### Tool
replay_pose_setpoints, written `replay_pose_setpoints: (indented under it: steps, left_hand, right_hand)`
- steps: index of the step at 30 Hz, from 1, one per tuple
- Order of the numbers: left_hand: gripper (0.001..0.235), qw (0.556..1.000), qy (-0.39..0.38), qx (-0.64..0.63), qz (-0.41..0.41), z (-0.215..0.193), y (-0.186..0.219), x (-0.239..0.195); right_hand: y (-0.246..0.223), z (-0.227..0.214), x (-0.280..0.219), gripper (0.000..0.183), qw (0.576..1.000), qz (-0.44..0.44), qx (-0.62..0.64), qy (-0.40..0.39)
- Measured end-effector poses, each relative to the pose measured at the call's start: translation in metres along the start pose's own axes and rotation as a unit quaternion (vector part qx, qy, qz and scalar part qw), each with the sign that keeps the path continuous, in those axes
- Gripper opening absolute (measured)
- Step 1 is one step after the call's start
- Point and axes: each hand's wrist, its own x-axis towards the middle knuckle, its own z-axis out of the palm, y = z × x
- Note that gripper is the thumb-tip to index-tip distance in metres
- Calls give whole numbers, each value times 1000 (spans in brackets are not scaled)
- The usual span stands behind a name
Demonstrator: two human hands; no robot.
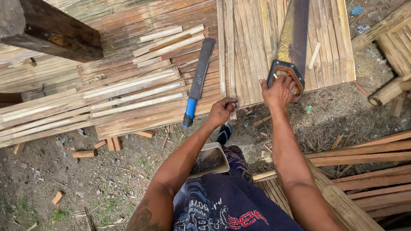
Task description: The person assembles a wooden structure using a hammer and nails. They position wooden planks, hammer nails into place, and use a hand saw to cut wood to size. The person also uses a pencil to mark measurements on the wood.
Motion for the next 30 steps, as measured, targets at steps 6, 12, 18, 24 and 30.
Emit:
replay_pose_setpoints:
  steps: [6,12,18,24,30]
  left_hand:
    - [28,991,89,-93,-34,-73,-49,-46]
    - [27,964,192,-182,-43,-143,-96,-111]
    - [27,936,288,-204,-17,-257,-161,-214]
    - [25,861,438,-257,39,-407,-266,-406]
    - [25,790,569,-228,11,-543,-307,-601]
  right_hand:
    - [-56,-35,14,51,971,115,206,-49]
    - [-224,-57,-75,47,915,-130,368,100]
    - [-421,-77,-216,46,783,-404,462,100]
    - [-632,-66,-379,43,703,-530,474,-17]
    - [-823,-41,-526,41,699,-531,462,-127]
